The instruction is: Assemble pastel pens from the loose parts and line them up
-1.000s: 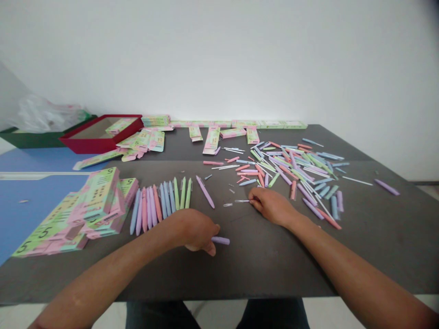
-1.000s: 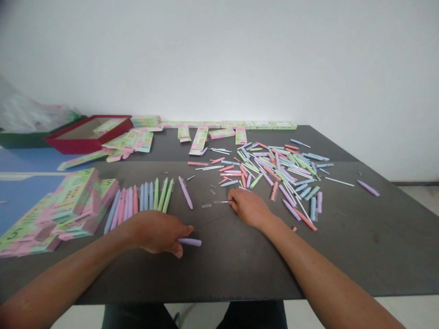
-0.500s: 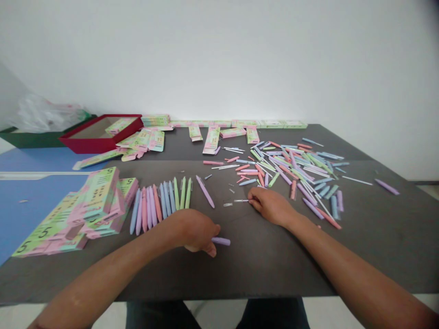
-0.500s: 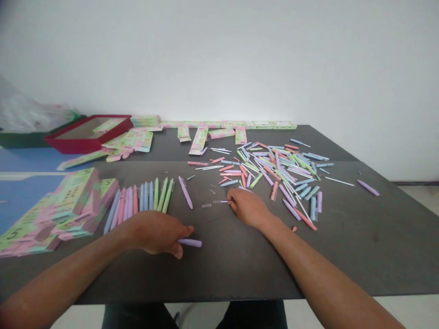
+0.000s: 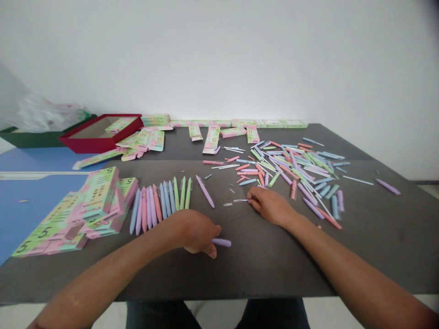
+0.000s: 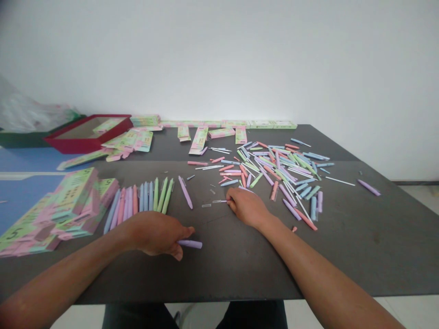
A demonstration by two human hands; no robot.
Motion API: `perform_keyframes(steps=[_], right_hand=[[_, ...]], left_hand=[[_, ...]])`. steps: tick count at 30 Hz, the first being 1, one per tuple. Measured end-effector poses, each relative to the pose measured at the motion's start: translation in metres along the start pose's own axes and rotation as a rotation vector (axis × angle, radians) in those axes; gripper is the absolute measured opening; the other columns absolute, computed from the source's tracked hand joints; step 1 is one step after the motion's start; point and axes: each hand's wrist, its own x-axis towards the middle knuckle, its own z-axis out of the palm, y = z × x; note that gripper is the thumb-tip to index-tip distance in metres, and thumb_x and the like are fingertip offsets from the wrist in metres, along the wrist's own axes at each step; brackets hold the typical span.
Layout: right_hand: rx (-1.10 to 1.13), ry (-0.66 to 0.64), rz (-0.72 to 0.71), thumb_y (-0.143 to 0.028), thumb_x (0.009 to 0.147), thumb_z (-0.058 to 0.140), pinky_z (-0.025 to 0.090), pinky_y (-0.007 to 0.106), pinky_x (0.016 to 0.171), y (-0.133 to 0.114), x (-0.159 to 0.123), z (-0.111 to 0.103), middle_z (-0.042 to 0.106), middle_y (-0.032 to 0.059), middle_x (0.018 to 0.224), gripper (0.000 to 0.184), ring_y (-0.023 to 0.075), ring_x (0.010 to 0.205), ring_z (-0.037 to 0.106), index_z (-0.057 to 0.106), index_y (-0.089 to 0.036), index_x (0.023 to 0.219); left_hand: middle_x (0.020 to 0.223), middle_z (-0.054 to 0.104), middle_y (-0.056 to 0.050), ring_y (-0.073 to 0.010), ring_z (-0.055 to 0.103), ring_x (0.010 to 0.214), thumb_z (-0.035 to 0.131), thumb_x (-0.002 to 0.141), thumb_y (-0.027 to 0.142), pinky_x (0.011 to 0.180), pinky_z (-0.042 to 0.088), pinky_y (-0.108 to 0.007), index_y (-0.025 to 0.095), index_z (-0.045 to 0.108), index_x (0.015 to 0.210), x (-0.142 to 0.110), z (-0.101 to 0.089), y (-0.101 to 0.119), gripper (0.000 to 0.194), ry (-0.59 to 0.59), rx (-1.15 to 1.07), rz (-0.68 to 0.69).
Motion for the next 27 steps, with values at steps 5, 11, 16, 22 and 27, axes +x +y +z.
perform_keyframes(steps=[5, 11, 16, 22, 27], right_hand=[[-0.020, 0.026, -0.013, -0.025, 0.085, 0.050, 0.028, 0.024, 0.061, -0.0011, -0.0007, 0.0008, 0.060, 0.0026, 0.083, 0.007, 0.0140, 0.071, 0.049, 0.053, -0.021, 0.089], [-0.026, 0.014, -0.031, -0.024, 0.085, 0.049, 0.029, 0.024, 0.063, -0.0036, 0.0012, 0.0010, 0.059, 0.0034, 0.087, 0.009, 0.0145, 0.074, 0.049, 0.053, -0.021, 0.093], [-0.022, -0.001, -0.033, -0.022, 0.086, 0.048, 0.031, 0.025, 0.068, -0.0034, 0.0039, 0.0038, 0.060, 0.0047, 0.089, 0.009, 0.0161, 0.081, 0.050, 0.054, -0.020, 0.092], [-0.048, 0.001, -0.047, -0.021, 0.087, 0.046, 0.031, 0.025, 0.068, -0.0034, 0.0054, 0.0064, 0.059, 0.0041, 0.088, 0.009, 0.0156, 0.081, 0.050, 0.054, -0.020, 0.089], [-0.070, 0.006, -0.057, -0.022, 0.088, 0.044, 0.031, 0.025, 0.068, -0.0045, 0.0057, 0.0067, 0.058, 0.0043, 0.087, 0.010, 0.0157, 0.080, 0.050, 0.054, -0.020, 0.089]], left_hand=[[0.103, 0.069, -0.017, -0.0348, 0.065, 0.087, 0.055, 0.083, 0.043, 0.060, 0.047, -0.035, 0.018, 0.049, 0.132, -0.0002, -0.0012, -0.0012, 0.055, -0.016, -0.002, 0.025], [0.100, 0.070, -0.017, -0.0337, 0.065, 0.086, 0.056, 0.082, 0.043, 0.059, 0.047, -0.034, 0.019, 0.051, 0.130, 0.0000, 0.0009, -0.0005, 0.054, 0.008, -0.003, 0.015], [0.101, 0.070, -0.016, -0.0323, 0.065, 0.087, 0.057, 0.082, 0.041, 0.062, 0.047, -0.034, 0.019, 0.052, 0.129, -0.0018, 0.0003, 0.0031, 0.052, 0.006, -0.005, -0.016], [0.104, 0.069, -0.017, -0.0332, 0.065, 0.088, 0.058, 0.081, 0.041, 0.063, 0.047, -0.035, 0.021, 0.051, 0.131, -0.0024, 0.0008, 0.0039, 0.054, 0.026, -0.015, -0.023], [0.101, 0.070, -0.016, -0.0320, 0.065, 0.087, 0.058, 0.082, 0.041, 0.064, 0.047, -0.034, 0.021, 0.050, 0.132, -0.0017, 0.0016, 0.0040, 0.054, 0.023, 0.000, -0.016]])
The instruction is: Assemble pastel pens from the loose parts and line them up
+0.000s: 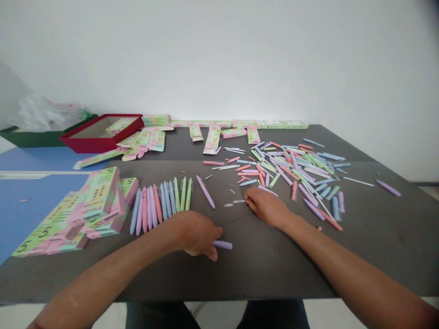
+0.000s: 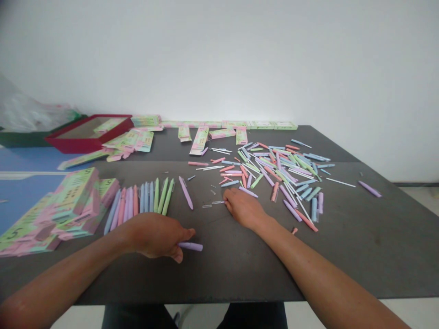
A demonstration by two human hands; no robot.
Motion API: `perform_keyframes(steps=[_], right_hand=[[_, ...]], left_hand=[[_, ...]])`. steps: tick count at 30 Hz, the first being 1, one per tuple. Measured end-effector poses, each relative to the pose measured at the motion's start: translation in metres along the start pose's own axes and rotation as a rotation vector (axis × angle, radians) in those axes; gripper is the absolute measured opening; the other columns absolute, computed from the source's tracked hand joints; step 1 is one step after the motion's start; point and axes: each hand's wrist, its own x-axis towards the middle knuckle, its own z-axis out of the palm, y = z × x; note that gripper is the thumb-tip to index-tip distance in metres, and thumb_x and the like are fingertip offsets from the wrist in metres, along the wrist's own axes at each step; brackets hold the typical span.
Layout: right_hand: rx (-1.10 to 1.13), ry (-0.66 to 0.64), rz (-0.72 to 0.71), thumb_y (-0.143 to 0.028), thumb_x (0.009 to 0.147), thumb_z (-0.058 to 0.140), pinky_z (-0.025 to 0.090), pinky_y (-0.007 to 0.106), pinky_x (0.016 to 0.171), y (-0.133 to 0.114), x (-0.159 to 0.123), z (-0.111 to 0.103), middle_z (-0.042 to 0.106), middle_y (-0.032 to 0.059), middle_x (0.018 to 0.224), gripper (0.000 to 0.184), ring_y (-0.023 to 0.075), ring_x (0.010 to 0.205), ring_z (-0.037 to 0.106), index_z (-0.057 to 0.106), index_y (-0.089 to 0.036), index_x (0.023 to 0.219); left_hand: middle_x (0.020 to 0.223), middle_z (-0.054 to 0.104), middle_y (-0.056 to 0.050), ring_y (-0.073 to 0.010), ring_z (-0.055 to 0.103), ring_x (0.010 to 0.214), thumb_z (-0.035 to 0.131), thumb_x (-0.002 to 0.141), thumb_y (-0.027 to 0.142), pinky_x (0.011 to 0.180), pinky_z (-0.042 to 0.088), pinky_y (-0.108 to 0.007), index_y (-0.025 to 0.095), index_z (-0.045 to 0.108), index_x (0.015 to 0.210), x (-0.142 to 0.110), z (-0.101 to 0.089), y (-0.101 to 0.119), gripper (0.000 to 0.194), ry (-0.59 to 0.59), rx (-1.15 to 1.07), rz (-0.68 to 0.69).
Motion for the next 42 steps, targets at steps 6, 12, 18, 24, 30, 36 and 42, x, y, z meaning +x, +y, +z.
perform_keyframes(steps=[6, 12, 18, 24, 30, 36, 42], right_hand=[[-0.007, 0.008, -0.003, -0.022, 0.089, 0.044, 0.031, 0.025, 0.068, -0.0003, 0.0010, 0.0014, 0.058, 0.0044, 0.086, 0.010, 0.0156, 0.080, 0.050, 0.053, -0.019, 0.087], [-0.006, 0.010, 0.006, -0.022, 0.089, 0.045, 0.030, 0.025, 0.067, -0.0008, 0.0028, 0.0031, 0.059, 0.0045, 0.086, 0.010, 0.0155, 0.079, 0.050, 0.054, -0.019, 0.087], [0.010, 0.021, 0.009, -0.022, 0.090, 0.043, 0.030, 0.025, 0.067, -0.0007, 0.0034, 0.0030, 0.059, 0.0044, 0.086, 0.012, 0.0153, 0.077, 0.050, 0.054, -0.019, 0.087], [0.018, 0.027, -0.006, -0.023, 0.089, 0.043, 0.030, 0.025, 0.067, 0.0000, 0.0034, 0.0035, 0.058, 0.0045, 0.085, 0.011, 0.0153, 0.077, 0.049, 0.053, -0.019, 0.086], [0.019, 0.031, -0.030, -0.024, 0.090, 0.041, 0.032, 0.025, 0.069, 0.0004, 0.0031, 0.0048, 0.057, 0.0045, 0.085, 0.012, 0.0155, 0.078, 0.049, 0.051, -0.019, 0.086], [-0.005, 0.053, -0.040, -0.024, 0.090, 0.041, 0.032, 0.025, 0.068, -0.0003, 0.0029, 0.0055, 0.057, 0.0037, 0.084, 0.012, 0.0155, 0.077, 0.049, 0.051, -0.019, 0.085], [-0.012, 0.070, -0.057, -0.022, 0.089, 0.042, 0.032, 0.026, 0.067, 0.0002, 0.0033, 0.0080, 0.057, 0.0038, 0.084, 0.010, 0.0156, 0.077, 0.049, 0.051, -0.019, 0.085]], left_hand=[[0.098, 0.071, -0.016, -0.0322, 0.066, 0.082, 0.058, 0.081, 0.041, 0.059, 0.046, -0.034, 0.020, 0.054, 0.127, 0.0002, 0.0011, -0.0008, 0.051, 0.013, -0.010, 0.020], [0.094, 0.071, -0.016, -0.0302, 0.066, 0.080, 0.058, 0.080, 0.041, 0.060, 0.046, -0.033, 0.019, 0.056, 0.126, -0.0018, 0.0022, -0.0001, 0.051, 0.032, -0.011, 0.020], [0.100, 0.070, -0.016, -0.0323, 0.065, 0.083, 0.057, 0.082, 0.042, 0.059, 0.046, -0.033, 0.021, 0.051, 0.131, -0.0018, 0.0003, -0.0008, 0.053, -0.003, -0.001, 0.033], [0.101, 0.070, -0.016, -0.0340, 0.065, 0.085, 0.056, 0.083, 0.043, 0.059, 0.046, -0.035, 0.021, 0.049, 0.133, -0.0024, -0.0032, -0.0011, 0.055, -0.030, 0.000, 0.048], [0.099, 0.070, -0.016, -0.0328, 0.066, 0.084, 0.057, 0.082, 0.041, 0.059, 0.047, -0.034, 0.020, 0.051, 0.130, -0.0035, -0.0011, 0.0012, 0.053, -0.006, -0.002, 0.037], [0.098, 0.071, -0.016, -0.0312, 0.066, 0.084, 0.058, 0.082, 0.040, 0.061, 0.047, -0.033, 0.020, 0.054, 0.128, -0.0040, -0.0003, 0.0031, 0.050, 0.014, -0.004, 0.017], [0.100, 0.070, -0.016, -0.0324, 0.066, 0.086, 0.058, 0.083, 0.042, 0.062, 0.049, -0.034, 0.019, 0.052, 0.130, -0.0034, -0.0021, 0.0032, 0.053, -0.016, 0.013, 0.027]])
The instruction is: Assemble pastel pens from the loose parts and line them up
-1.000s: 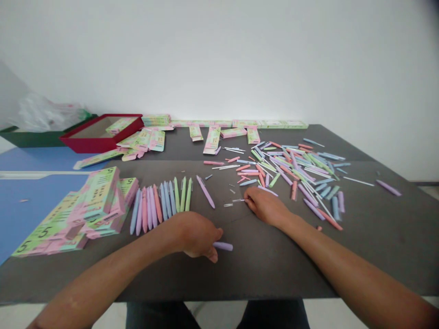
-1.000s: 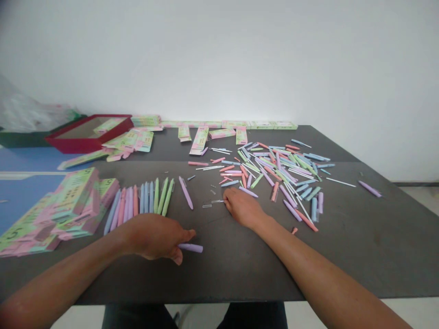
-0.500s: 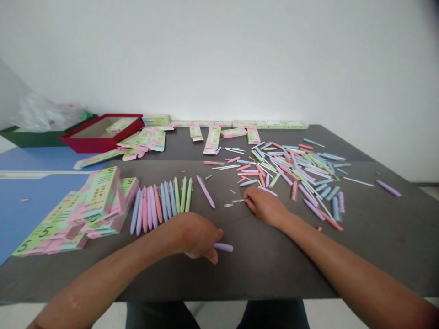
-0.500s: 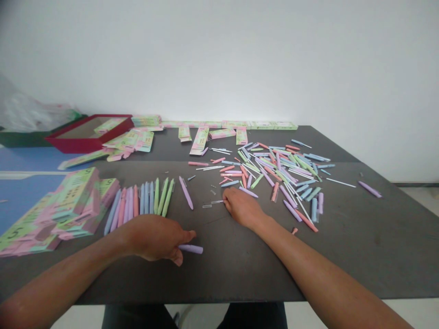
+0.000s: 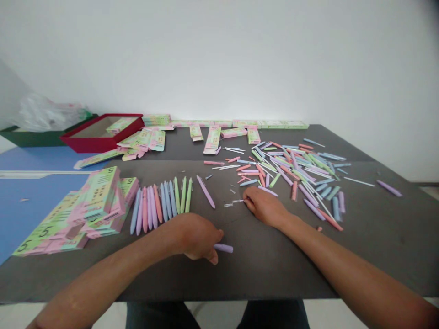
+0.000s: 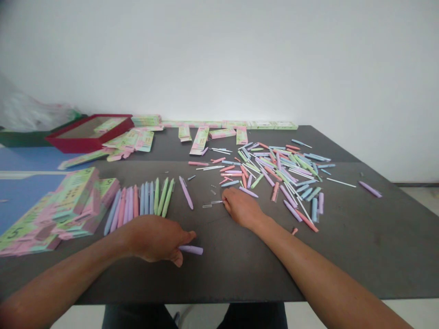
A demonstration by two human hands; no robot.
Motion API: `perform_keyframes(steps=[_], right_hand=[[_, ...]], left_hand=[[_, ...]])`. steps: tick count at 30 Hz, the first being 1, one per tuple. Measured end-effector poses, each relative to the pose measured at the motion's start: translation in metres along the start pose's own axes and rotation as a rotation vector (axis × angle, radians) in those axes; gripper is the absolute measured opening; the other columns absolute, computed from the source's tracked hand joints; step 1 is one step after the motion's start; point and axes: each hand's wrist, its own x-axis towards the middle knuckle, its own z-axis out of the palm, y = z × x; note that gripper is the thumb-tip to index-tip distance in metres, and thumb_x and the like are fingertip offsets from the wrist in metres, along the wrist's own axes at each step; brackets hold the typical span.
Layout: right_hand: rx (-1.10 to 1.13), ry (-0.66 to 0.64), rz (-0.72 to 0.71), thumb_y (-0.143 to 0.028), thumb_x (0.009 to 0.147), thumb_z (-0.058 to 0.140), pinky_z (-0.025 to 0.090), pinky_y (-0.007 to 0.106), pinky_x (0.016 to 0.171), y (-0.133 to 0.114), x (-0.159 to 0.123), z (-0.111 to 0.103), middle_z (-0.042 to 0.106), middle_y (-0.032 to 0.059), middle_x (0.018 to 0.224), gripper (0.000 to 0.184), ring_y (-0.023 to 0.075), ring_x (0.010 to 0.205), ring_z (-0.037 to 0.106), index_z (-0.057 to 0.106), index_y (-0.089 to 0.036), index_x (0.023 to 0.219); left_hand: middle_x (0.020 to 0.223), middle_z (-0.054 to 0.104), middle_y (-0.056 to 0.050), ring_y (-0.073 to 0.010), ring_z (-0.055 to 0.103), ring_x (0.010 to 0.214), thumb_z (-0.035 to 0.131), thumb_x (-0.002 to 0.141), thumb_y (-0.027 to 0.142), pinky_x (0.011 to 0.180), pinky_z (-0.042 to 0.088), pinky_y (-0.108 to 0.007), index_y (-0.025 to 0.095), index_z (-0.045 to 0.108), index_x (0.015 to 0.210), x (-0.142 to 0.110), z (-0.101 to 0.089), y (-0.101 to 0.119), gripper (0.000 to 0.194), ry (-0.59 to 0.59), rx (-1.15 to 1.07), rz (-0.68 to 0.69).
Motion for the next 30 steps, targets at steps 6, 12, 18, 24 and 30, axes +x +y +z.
perform_keyframes(steps=[6, 12, 18, 24, 30], right_hand=[[0.042, 0.022, -0.025, -0.022, 0.089, 0.043, 0.033, 0.026, 0.068, 0.0014, 0.0001, 0.0032, 0.057, 0.0040, 0.084, 0.009, 0.0159, 0.077, 0.049, 0.051, -0.019, 0.086], [0.115, 0.032, -0.080, -0.020, 0.086, 0.046, 0.036, 0.027, 0.070, -0.0019, -0.0026, 0.0003, 0.058, 0.0051, 0.088, 0.009, 0.0163, 0.078, 0.050, 0.051, -0.018, 0.093], [0.088, 0.013, -0.094, -0.022, 0.088, 0.047, 0.037, 0.028, 0.074, -0.0061, -0.0019, -0.0007, 0.057, 0.0071, 0.094, 0.020, 0.0185, 0.088, 0.052, 0.053, -0.019, 0.106], [0.051, 0.030, -0.074, -0.024, 0.090, 0.045, 0.035, 0.027, 0.069, -0.0076, 0.0010, 0.0056, 0.055, 0.0051, 0.086, 0.011, 0.0167, 0.080, 0.051, 0.055, -0.019, 0.090], [0.116, 0.060, -0.072, -0.019, 0.088, 0.046, 0.035, 0.027, 0.068, -0.0025, 0.0007, 0.0071, 0.055, 0.0048, 0.084, 0.006, 0.0159, 0.076, 0.049, 0.051, -0.018, 0.085]], left_hand=[[0.101, 0.070, -0.016, -0.0324, 0.066, 0.085, 0.058, 0.083, 0.042, 0.062, 0.049, -0.035, 0.019, 0.051, 0.130, -0.0014, -0.0004, 0.0015, 0.053, 0.000, 0.003, 0.002], [0.101, 0.070, -0.016, -0.0320, 0.066, 0.085, 0.058, 0.083, 0.042, 0.063, 0.049, -0.034, 0.019, 0.052, 0.130, -0.0003, 0.0006, 0.0012, 0.053, -0.008, 0.003, 0.006], [0.102, 0.070, -0.016, -0.0323, 0.066, 0.087, 0.058, 0.083, 0.042, 0.064, 0.049, -0.035, 0.020, 0.052, 0.130, -0.0006, -0.0012, 0.0030, 0.052, -0.021, 0.003, 0.007], [0.103, 0.070, -0.016, -0.0335, 0.066, 0.086, 0.059, 0.083, 0.041, 0.064, 0.049, -0.036, 0.020, 0.051, 0.130, -0.0006, -0.0016, 0.0068, 0.053, -0.021, 0.006, -0.004], [0.103, 0.070, -0.016, -0.0344, 0.065, 0.087, 0.058, 0.083, 0.042, 0.061, 0.048, -0.036, 0.019, 0.052, 0.130, 0.0005, -0.0005, 0.0056, 0.053, -0.027, 0.009, 0.009]])
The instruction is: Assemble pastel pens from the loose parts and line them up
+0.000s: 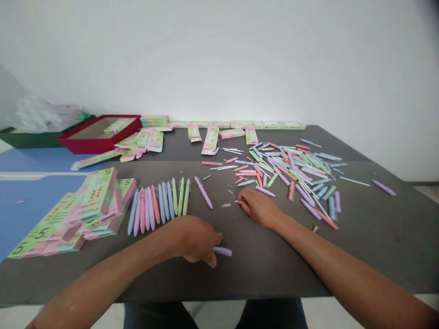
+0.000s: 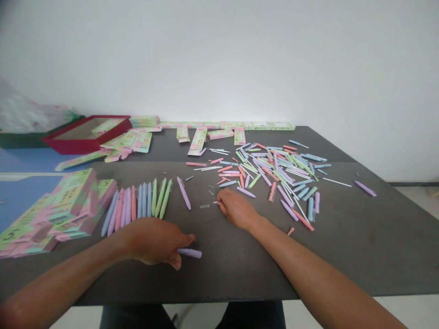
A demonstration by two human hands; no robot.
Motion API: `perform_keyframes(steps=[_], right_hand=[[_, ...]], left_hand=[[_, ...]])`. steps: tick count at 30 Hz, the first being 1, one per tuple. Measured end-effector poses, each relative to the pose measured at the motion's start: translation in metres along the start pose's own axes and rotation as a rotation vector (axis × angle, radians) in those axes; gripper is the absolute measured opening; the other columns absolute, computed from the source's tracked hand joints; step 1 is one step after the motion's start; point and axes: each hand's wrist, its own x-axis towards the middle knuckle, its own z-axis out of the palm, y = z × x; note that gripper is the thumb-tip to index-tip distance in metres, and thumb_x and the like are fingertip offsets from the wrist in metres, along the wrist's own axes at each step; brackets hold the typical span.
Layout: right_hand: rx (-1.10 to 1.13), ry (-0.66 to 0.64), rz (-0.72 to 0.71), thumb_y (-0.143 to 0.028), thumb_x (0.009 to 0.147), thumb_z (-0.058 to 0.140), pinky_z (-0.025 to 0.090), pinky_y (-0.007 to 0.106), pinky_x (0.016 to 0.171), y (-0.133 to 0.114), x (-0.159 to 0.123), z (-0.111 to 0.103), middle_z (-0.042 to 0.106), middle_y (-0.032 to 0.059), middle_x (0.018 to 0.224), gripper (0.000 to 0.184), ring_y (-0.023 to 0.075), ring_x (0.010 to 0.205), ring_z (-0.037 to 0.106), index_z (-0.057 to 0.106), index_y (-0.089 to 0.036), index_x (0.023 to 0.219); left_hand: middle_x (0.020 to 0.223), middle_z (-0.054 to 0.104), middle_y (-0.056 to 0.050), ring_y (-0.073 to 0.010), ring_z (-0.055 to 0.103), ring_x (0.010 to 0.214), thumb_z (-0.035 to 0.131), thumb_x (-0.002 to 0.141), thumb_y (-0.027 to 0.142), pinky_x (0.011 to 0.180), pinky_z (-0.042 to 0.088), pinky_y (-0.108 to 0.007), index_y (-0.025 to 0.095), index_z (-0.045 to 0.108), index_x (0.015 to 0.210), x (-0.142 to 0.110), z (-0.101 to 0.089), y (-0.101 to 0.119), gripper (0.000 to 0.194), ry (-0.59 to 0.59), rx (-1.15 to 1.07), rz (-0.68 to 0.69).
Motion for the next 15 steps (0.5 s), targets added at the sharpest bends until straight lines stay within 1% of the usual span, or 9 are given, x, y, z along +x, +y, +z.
perform_keyframes(steps=[8, 15], right_hand=[[0.050, 0.029, 0.008, -0.020, 0.087, 0.047, 0.036, 0.027, 0.068, 0.0005, -0.0023, -0.0007, 0.055, 0.0048, 0.084, 0.004, 0.0161, 0.075, 0.048, 0.050, -0.018, 0.086], [0.039, -0.012, 0.006, -0.019, 0.088, 0.046, 0.036, 0.027, 0.069, -0.0022, -0.0037, -0.0045, 0.052, 0.0041, 0.084, 0.006, 0.0154, 0.076, 0.048, 0.052, -0.018, 0.086]], left_hand=[[0.103, 0.069, -0.016, -0.0334, 0.065, 0.088, 0.058, 0.083, 0.043, 0.064, 0.049, -0.036, 0.019, 0.050, 0.132, 0.0006, 0.0006, -0.0014, 0.055, -0.010, -0.011, 0.010], [0.103, 0.069, -0.016, -0.0334, 0.066, 0.087, 0.059, 0.082, 0.041, 0.064, 0.049, -0.037, 0.019, 0.052, 0.130, 0.0019, 0.0012, -0.0005, 0.053, -0.014, -0.009, 0.010]])
